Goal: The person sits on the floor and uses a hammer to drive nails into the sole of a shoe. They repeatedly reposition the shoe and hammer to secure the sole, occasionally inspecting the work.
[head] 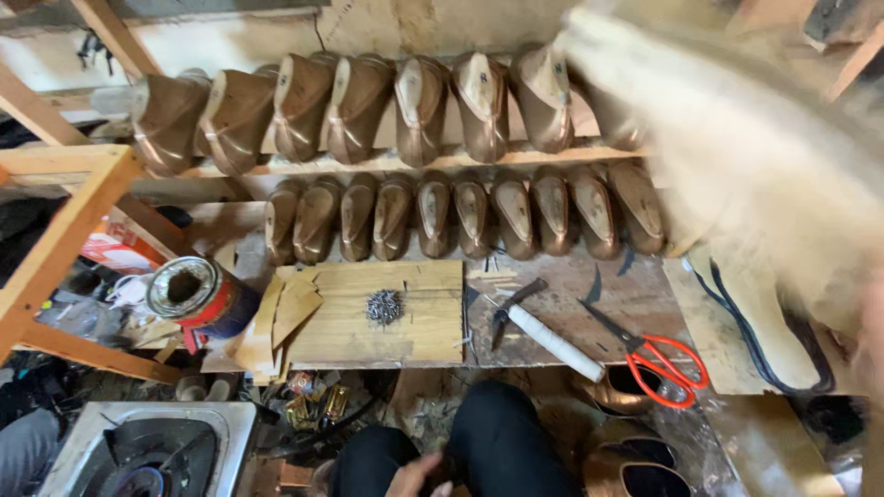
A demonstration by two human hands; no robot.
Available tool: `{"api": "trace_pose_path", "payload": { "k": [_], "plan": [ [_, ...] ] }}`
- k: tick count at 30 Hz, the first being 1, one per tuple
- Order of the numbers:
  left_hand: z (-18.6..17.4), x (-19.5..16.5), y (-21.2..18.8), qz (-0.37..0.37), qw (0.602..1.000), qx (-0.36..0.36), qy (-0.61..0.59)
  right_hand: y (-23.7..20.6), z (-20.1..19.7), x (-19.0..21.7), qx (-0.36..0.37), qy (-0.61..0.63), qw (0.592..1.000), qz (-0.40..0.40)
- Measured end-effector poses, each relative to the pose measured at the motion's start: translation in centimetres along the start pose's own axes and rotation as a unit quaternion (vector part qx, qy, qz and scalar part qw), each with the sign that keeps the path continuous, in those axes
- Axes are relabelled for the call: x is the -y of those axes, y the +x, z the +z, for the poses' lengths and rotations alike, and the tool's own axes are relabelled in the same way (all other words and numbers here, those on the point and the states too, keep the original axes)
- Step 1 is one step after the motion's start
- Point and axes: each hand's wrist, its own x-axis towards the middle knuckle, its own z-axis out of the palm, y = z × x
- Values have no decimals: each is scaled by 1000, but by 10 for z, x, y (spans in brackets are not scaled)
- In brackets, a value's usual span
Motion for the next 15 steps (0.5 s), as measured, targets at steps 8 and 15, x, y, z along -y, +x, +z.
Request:
{"api": "trace_pose_path", "payload": {
  "k": [8,15],
  "plan": [
    [-9,5,-12,182,888,13,-421,-210,66,-89,235,73,805,540],
    [-48,26,-37,-146,931,-267,-202,-182,126,-79,315,3,768,558]
  ]
}}
